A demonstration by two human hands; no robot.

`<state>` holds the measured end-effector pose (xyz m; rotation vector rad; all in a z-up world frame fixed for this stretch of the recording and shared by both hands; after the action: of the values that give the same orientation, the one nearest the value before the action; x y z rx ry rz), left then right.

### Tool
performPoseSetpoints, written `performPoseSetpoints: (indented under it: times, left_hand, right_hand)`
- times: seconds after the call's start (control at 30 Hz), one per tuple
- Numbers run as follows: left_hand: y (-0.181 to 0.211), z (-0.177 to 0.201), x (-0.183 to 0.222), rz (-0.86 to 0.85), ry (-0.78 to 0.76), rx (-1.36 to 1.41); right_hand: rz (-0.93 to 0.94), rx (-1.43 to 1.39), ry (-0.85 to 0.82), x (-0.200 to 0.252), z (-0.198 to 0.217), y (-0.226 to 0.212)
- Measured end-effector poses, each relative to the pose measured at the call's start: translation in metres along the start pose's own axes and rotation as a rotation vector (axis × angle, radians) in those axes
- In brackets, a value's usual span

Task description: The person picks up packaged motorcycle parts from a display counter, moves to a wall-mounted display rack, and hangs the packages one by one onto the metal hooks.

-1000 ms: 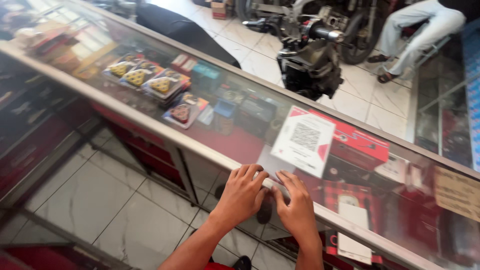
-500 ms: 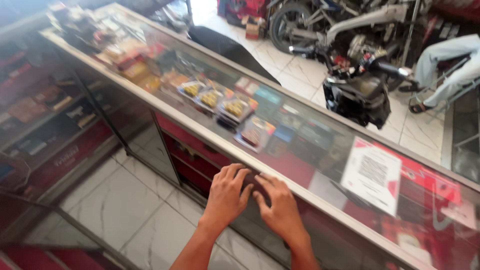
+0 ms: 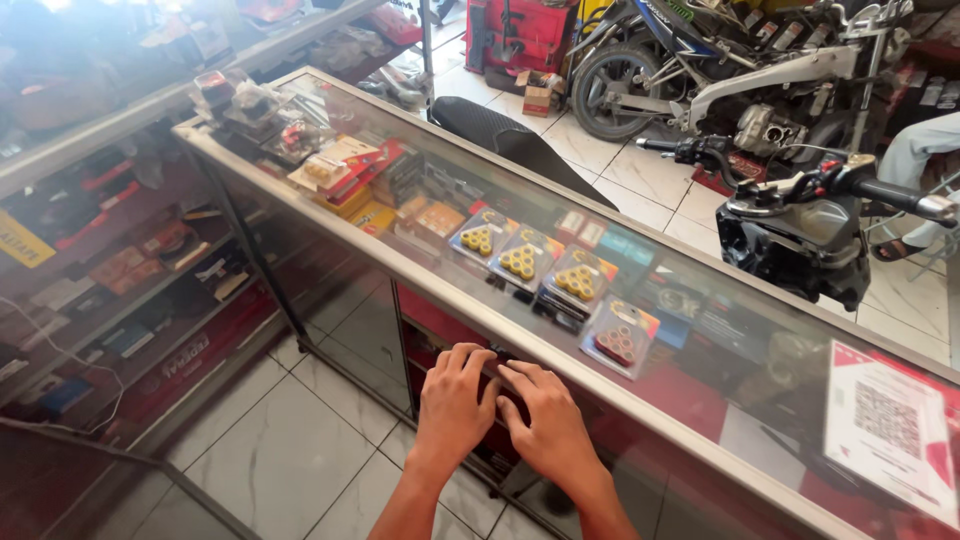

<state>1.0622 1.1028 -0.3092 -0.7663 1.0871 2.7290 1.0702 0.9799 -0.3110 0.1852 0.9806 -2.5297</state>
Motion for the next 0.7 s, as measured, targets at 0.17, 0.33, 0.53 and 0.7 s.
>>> performPoseSetpoints:
  times: [0.17, 0.33, 0.53, 0.7]
  left_hand:
    - [-0.030, -0.002, -0.032, 0.018, 0.002, -0.001]
    - [-0.055, -0.004, -0.075, 0.014, 0.003, -0.055]
    - [-0.080, -0.020, -0.128, 0.038, -0.037, -0.090]
    - [-0.094, -0.033, -0.156, 0.025, -0.043, -0.076]
  right_hand:
    - [0.041, -0.028, 0.043, -0.039, -0.018, 0.003]
    - [0.018, -0.145, 0.081, -0.087, -0.034, 0.011]
    - [0.026, -0.189, 0.113, -0.138, -0.042, 0.019]
    - [0.016, -0.160, 0.137, -0.166, -0.046, 0.028]
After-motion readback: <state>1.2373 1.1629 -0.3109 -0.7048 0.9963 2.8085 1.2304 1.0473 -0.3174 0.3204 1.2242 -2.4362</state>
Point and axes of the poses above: each hand's wrist, its own x-axis away from the middle knuckle, its own z-axis out of the back of the hand, y = z × x, the point moved 10 cm from there along -x, towards the middle knuckle, and after that the axes turned 3 degrees about y, right-handed, at the moved point
